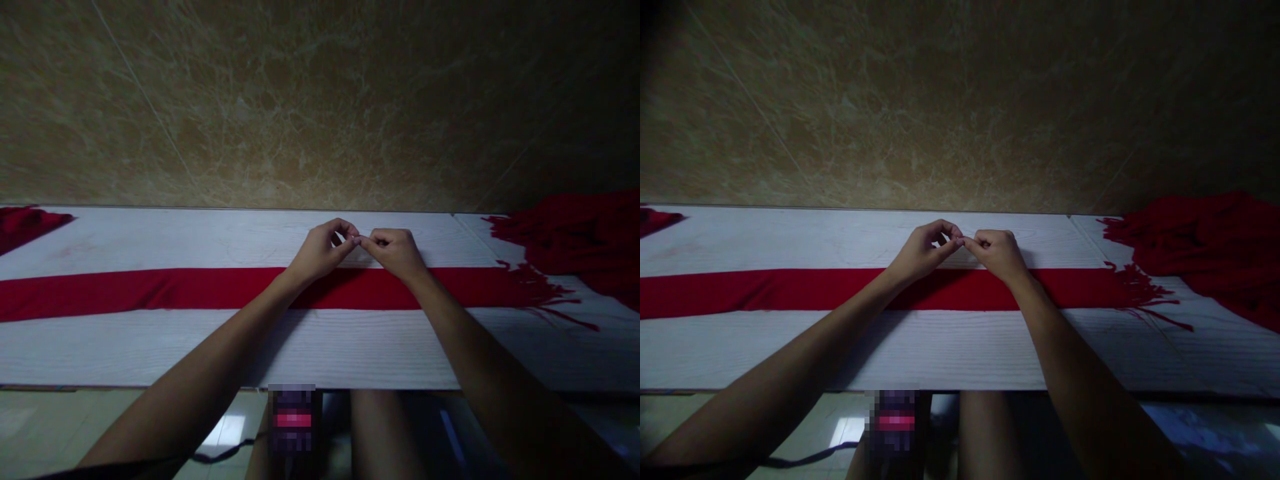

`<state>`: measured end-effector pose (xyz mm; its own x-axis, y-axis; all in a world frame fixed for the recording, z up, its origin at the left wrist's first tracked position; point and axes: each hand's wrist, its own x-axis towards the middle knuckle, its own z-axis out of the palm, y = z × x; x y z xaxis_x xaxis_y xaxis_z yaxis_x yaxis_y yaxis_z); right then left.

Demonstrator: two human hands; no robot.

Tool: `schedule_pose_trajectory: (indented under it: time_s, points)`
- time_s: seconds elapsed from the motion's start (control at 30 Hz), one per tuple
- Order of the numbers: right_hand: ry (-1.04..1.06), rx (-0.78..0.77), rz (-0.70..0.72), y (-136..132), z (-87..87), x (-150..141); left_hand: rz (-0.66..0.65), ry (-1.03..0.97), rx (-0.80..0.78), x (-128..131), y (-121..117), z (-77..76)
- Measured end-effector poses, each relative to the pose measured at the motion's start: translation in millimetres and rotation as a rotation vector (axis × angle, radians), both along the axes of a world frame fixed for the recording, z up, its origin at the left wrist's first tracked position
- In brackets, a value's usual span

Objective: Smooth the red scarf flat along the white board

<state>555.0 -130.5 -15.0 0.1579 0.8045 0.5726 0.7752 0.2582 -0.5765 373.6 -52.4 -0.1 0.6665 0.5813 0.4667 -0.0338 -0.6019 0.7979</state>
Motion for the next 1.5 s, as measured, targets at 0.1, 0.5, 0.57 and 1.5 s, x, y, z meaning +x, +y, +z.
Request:
schedule_pose_trajectory:
  time_s: [0.1,0.5,0.57,1.5]
  points:
    - [0.004,0.005,-0.002,-0.2,0.4,-0.4,-0.001,-0.002,-0.009,-0.4,-0.1,0.6]
    - [0.013,0.004,0.0,-0.5,2.7,-1.4,0.008,-0.039,-0.01,0.4,-2.8,0.9]
    - [0.017,0.001,-0.004,-0.4,3.3,-2.2,0.012,-0.039,-0.01,0.9,-3.0,0.0]
    - [0.034,-0.015,0.007,-0.3,1.4,-1.5,0.016,-0.062,0.021,3.0,-1.9,-4.4]
